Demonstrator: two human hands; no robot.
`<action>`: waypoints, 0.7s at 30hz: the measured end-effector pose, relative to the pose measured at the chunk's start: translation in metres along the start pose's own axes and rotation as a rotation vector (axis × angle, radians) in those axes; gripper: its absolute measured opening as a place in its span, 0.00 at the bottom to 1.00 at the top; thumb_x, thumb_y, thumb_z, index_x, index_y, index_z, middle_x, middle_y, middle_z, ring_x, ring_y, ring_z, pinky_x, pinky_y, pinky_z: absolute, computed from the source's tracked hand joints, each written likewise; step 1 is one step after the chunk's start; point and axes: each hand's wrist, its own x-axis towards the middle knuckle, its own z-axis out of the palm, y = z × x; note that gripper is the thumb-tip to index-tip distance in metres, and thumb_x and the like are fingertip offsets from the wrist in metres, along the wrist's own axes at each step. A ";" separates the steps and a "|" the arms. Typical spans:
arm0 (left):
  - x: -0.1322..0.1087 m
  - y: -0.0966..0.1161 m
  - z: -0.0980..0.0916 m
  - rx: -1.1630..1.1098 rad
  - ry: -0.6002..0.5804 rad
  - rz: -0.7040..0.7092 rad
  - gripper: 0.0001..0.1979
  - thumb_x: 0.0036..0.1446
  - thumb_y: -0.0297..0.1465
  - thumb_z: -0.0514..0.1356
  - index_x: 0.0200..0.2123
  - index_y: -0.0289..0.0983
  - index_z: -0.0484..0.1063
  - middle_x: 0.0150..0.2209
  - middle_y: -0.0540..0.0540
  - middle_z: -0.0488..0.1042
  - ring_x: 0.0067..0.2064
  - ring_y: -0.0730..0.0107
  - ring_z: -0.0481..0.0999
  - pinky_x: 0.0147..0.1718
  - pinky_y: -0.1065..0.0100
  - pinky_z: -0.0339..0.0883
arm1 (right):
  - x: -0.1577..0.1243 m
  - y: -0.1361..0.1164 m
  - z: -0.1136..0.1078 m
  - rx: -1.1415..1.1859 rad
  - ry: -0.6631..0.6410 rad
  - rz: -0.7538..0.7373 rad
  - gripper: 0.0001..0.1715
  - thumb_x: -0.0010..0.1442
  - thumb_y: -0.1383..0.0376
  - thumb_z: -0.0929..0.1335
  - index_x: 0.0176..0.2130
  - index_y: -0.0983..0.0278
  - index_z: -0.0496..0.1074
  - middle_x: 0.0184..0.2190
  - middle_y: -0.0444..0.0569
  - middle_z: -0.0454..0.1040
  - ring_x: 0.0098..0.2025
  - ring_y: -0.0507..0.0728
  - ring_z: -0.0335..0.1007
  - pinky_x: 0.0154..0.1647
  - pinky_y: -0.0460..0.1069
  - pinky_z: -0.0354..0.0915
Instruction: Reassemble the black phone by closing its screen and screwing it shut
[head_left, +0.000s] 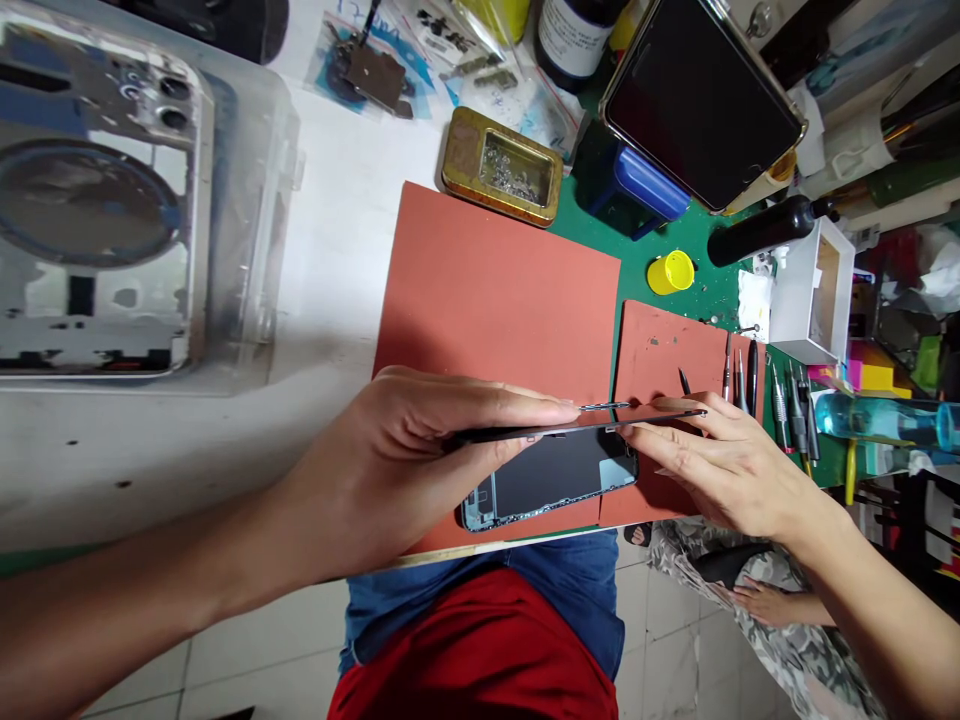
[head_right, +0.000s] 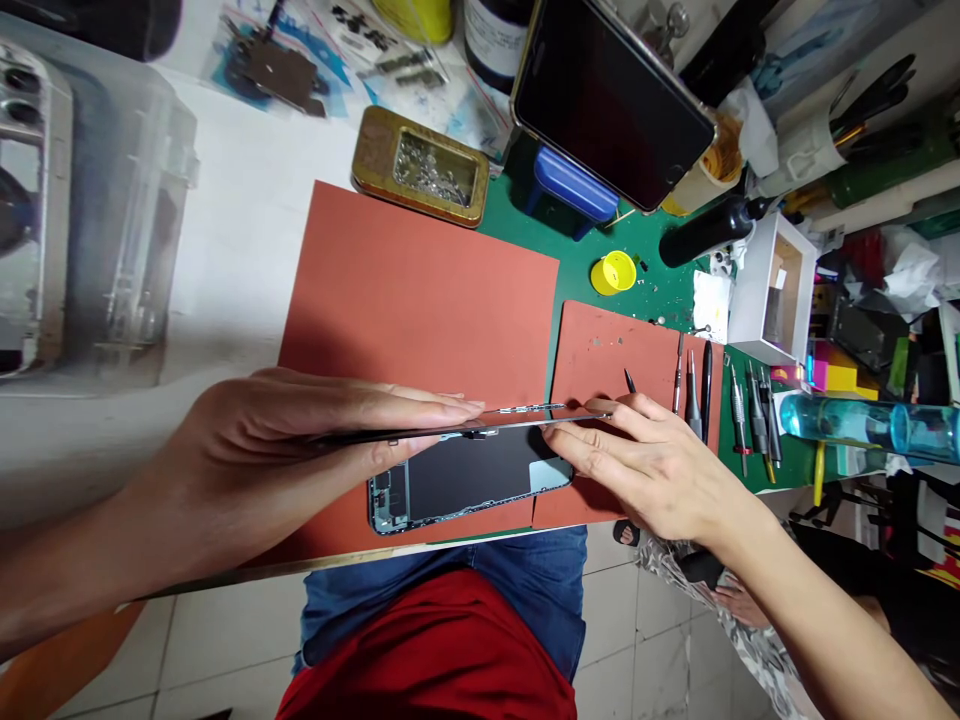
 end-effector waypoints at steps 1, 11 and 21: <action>0.000 -0.001 0.000 0.005 -0.004 -0.002 0.19 0.67 0.20 0.67 0.50 0.49 0.90 0.51 0.57 0.89 0.50 0.64 0.92 0.50 0.74 0.86 | 0.000 0.001 -0.001 -0.006 -0.002 -0.016 0.34 0.80 0.74 0.62 0.79 0.66 0.60 0.58 0.58 0.87 0.63 0.66 0.74 0.50 0.59 0.68; -0.001 -0.003 0.000 -0.009 0.015 -0.038 0.21 0.66 0.21 0.67 0.50 0.55 0.90 0.51 0.60 0.88 0.51 0.65 0.92 0.53 0.73 0.84 | 0.006 0.012 -0.012 -0.038 -0.032 -0.140 0.31 0.78 0.73 0.62 0.76 0.69 0.66 0.57 0.58 0.88 0.67 0.66 0.74 0.50 0.58 0.66; 0.000 0.000 -0.001 0.032 0.029 -0.058 0.21 0.65 0.20 0.67 0.49 0.52 0.91 0.50 0.60 0.88 0.50 0.67 0.92 0.52 0.78 0.82 | 0.006 0.017 -0.015 -0.031 -0.061 -0.156 0.29 0.80 0.72 0.59 0.73 0.68 0.69 0.56 0.57 0.88 0.63 0.65 0.75 0.49 0.58 0.66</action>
